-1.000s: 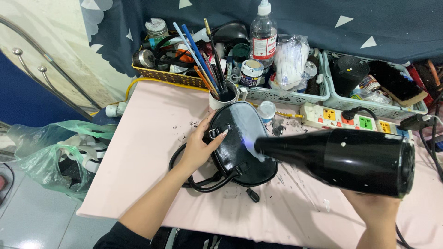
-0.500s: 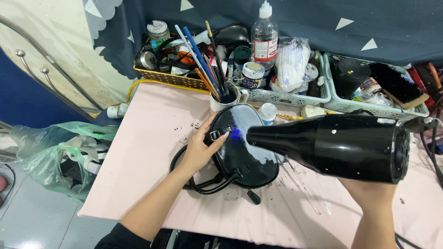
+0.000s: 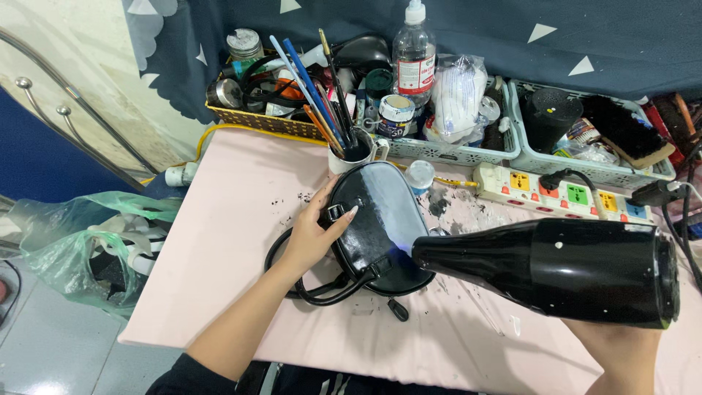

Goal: The person applies a white substance to a black handbag using a thin brush, then uses a hairdryer to dry the area before continuing to paint the leather surface.

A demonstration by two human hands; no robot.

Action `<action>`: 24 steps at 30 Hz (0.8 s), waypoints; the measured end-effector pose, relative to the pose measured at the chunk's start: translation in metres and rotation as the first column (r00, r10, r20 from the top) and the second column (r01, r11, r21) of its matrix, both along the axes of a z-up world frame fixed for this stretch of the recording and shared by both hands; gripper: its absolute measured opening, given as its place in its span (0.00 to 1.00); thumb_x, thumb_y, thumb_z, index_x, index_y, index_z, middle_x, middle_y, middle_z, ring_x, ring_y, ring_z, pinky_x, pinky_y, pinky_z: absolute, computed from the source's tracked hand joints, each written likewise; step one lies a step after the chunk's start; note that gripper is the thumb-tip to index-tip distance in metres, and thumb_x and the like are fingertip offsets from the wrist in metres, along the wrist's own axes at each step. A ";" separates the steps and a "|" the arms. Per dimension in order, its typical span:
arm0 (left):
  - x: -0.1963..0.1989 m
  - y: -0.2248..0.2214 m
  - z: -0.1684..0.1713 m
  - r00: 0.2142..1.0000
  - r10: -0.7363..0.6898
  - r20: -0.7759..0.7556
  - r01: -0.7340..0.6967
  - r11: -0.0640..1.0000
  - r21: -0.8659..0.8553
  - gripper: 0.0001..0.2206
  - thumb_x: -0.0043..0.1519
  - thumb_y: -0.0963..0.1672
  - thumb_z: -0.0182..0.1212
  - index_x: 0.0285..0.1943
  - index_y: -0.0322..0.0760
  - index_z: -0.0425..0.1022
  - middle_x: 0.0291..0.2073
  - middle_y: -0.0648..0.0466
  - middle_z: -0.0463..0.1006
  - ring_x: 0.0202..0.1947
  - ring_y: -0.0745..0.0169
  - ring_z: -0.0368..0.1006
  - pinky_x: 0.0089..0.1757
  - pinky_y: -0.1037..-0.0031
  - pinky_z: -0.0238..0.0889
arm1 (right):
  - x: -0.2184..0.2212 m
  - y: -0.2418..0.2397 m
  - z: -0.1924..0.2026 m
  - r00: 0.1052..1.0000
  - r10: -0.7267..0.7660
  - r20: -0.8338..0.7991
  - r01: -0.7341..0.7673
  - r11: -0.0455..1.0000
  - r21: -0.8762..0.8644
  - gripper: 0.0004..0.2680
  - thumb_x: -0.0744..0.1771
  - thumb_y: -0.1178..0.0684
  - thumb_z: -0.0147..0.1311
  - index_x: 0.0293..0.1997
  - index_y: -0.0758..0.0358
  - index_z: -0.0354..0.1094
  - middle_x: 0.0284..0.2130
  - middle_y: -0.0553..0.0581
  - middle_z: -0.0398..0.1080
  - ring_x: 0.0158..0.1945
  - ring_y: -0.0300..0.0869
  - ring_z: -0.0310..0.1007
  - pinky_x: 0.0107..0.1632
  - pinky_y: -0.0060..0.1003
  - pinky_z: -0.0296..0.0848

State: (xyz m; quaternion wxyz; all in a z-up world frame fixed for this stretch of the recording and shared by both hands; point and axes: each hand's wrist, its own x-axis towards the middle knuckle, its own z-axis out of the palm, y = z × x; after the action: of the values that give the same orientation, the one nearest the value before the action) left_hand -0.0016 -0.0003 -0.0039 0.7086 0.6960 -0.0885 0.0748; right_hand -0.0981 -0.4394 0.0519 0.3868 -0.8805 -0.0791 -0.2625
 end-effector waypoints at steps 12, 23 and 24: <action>0.000 0.000 0.004 1.000 -0.023 0.001 0.023 0.999 -0.027 0.33 0.61 0.40 0.65 0.76 0.27 0.55 0.65 0.42 0.71 0.61 0.63 0.70 0.58 0.71 0.65 | -0.001 -0.002 -0.005 0.985 -0.144 0.095 0.162 0.961 -0.224 0.14 0.60 0.57 0.69 0.45 0.70 0.71 0.33 0.60 0.74 0.34 0.41 0.76 0.42 0.31 0.73; -0.001 0.001 0.004 0.999 -0.032 0.037 0.033 0.999 -0.016 0.32 0.63 0.39 0.64 0.77 0.30 0.56 0.63 0.43 0.73 0.60 0.64 0.71 0.58 0.72 0.65 | 0.024 0.027 -0.009 0.883 -0.254 -0.395 0.358 0.908 0.218 0.10 0.64 0.56 0.65 0.41 0.74 0.70 0.19 0.57 0.67 0.19 0.37 0.65 0.24 0.32 0.60; 0.000 0.001 0.003 0.999 -0.033 0.043 0.033 0.999 -0.014 0.32 0.63 0.39 0.64 0.77 0.30 0.56 0.63 0.44 0.73 0.61 0.64 0.70 0.59 0.72 0.64 | 0.026 0.026 -0.012 0.867 -0.252 -0.431 0.374 0.899 0.226 0.10 0.64 0.56 0.65 0.41 0.74 0.69 0.18 0.58 0.66 0.19 0.38 0.64 0.23 0.32 0.60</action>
State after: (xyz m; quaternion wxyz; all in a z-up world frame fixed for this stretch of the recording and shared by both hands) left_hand -0.0018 0.0003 -0.0005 0.7128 0.6874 -0.1147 0.0788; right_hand -0.0723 -0.4133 0.0398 0.4763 -0.8460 0.1865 -0.1505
